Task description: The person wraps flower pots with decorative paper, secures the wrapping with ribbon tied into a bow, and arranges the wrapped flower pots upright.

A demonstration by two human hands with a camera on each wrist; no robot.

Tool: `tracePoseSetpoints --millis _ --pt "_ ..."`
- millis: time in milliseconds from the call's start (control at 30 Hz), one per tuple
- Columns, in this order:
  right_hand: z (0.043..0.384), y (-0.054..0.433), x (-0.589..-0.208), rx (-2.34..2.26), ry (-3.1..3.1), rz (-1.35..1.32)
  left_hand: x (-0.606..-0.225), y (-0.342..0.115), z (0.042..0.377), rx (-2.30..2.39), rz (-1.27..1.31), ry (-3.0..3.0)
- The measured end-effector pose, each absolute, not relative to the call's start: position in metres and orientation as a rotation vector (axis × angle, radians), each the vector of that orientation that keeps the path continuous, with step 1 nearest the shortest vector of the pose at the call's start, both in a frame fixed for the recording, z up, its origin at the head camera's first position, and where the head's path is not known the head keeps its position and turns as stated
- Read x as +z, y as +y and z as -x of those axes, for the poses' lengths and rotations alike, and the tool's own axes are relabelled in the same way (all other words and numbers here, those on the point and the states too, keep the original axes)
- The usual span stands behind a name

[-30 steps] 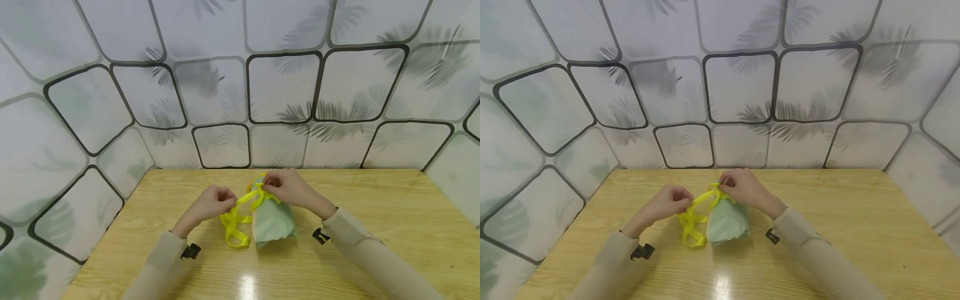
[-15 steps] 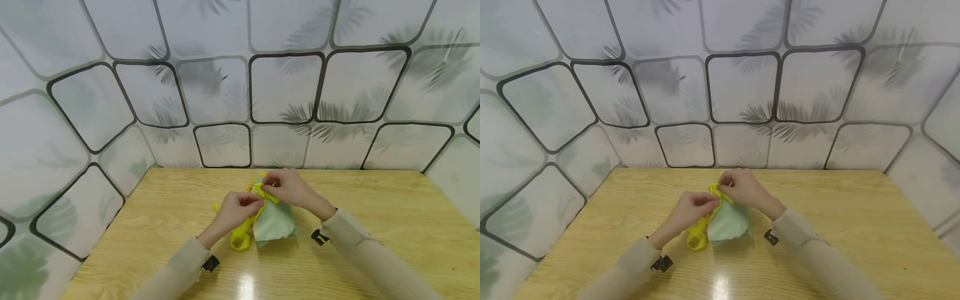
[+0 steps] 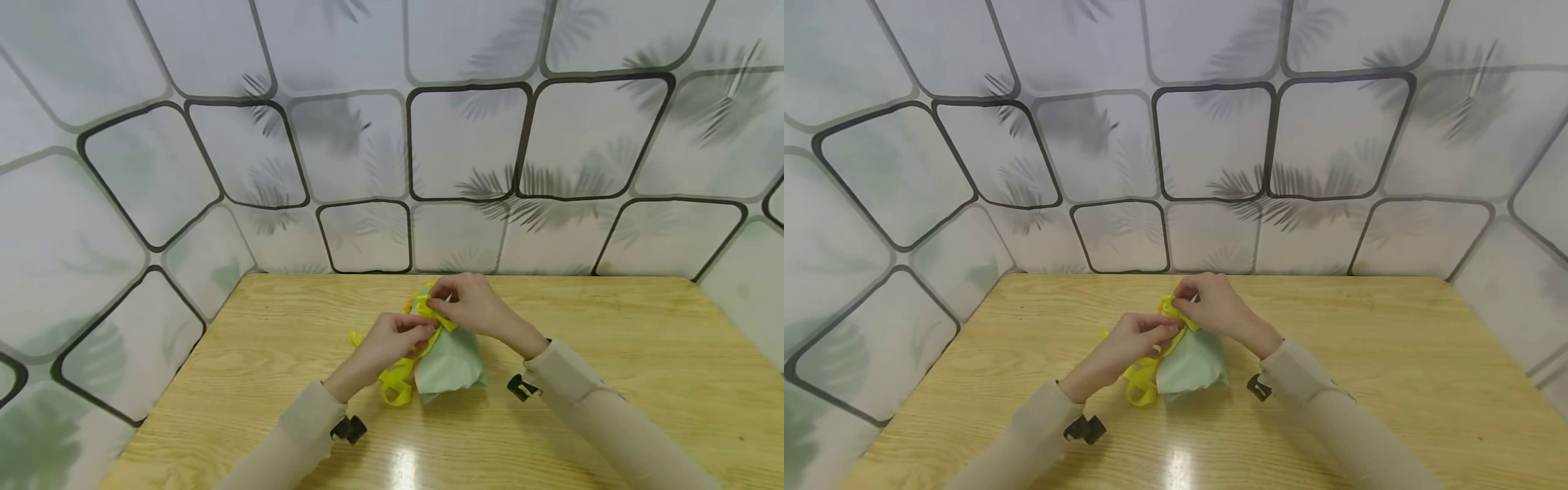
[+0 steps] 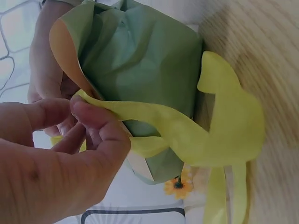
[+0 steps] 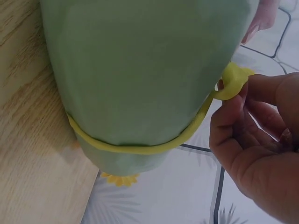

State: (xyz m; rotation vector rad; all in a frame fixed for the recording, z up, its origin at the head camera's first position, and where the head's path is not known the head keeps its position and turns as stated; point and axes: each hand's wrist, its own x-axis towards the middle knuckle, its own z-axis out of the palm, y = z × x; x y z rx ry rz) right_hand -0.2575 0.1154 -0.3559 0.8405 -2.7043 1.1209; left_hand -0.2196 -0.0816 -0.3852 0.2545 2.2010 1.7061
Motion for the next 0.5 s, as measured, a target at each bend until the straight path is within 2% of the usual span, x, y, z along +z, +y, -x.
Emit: tracePoseSetpoints --millis 500 --pt "0.2583 0.1168 -0.3551 1.128 -2.730 -0.830 -0.3851 -0.0784 0.2211 1.925 -0.098 1.870"
